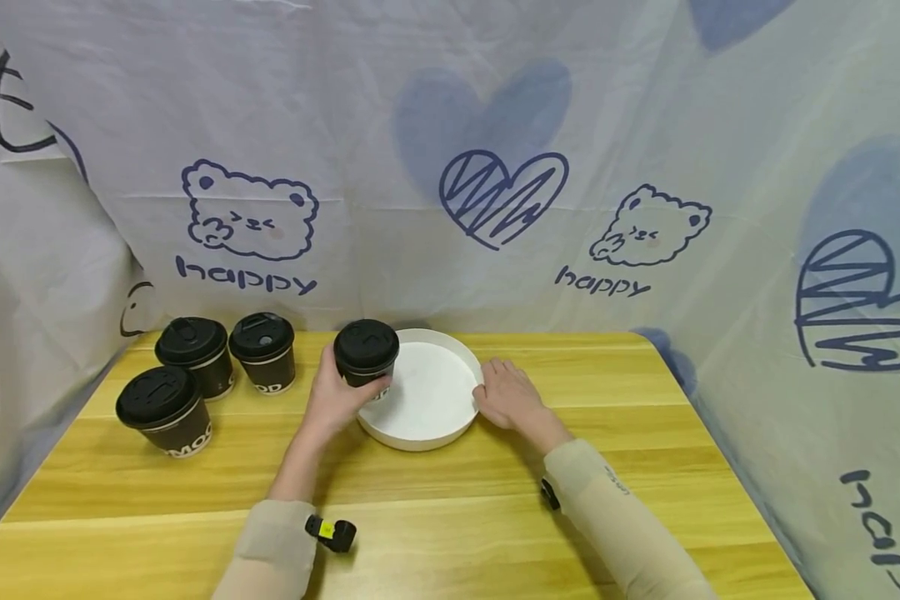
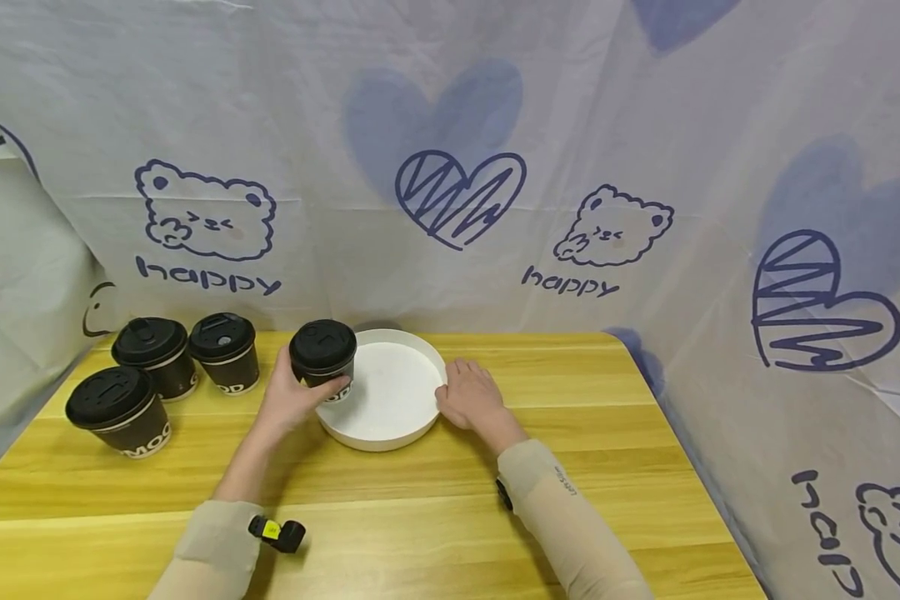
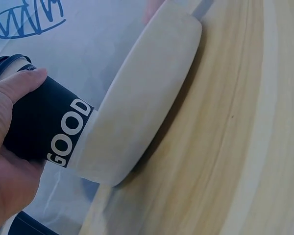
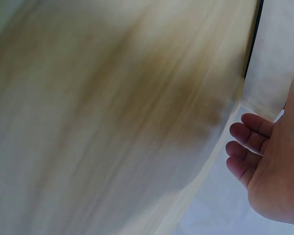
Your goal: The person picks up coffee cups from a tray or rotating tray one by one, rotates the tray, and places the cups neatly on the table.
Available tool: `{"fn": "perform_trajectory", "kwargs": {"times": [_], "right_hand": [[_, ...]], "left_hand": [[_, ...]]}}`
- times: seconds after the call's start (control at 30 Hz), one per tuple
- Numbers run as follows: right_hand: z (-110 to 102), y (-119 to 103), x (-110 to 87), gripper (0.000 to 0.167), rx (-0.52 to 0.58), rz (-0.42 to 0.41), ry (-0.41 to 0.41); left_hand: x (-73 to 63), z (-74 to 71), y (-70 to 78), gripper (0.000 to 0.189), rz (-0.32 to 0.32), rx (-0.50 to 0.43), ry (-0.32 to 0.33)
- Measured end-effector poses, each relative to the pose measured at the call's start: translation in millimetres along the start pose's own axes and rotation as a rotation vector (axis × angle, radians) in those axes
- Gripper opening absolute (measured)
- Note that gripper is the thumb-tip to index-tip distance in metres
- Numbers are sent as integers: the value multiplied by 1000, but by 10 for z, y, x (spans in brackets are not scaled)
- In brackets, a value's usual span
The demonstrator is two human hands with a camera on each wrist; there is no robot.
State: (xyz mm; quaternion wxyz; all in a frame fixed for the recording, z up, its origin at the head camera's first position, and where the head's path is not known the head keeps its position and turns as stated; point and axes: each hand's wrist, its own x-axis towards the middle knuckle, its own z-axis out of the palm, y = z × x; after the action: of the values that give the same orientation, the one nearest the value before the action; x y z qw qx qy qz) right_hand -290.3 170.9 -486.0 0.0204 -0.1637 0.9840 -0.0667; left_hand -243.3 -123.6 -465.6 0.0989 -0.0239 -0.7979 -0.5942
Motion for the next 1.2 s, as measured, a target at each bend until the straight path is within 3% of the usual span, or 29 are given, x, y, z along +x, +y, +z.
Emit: {"fn": "perform_trajectory", "kwargs": {"times": [0.6, 1.0, 1.2], "right_hand": [[-19, -1, -19, 40, 18, -6, 15], [27, 35, 10, 44, 29, 11, -13], [38, 52, 19, 47, 28, 11, -22]], "left_hand": [[-152, -179, 35, 92, 17, -49, 84], [-318, -367, -19, 98, 1, -63, 170], [-401, -460, -43, 99, -43, -33, 192]]}}
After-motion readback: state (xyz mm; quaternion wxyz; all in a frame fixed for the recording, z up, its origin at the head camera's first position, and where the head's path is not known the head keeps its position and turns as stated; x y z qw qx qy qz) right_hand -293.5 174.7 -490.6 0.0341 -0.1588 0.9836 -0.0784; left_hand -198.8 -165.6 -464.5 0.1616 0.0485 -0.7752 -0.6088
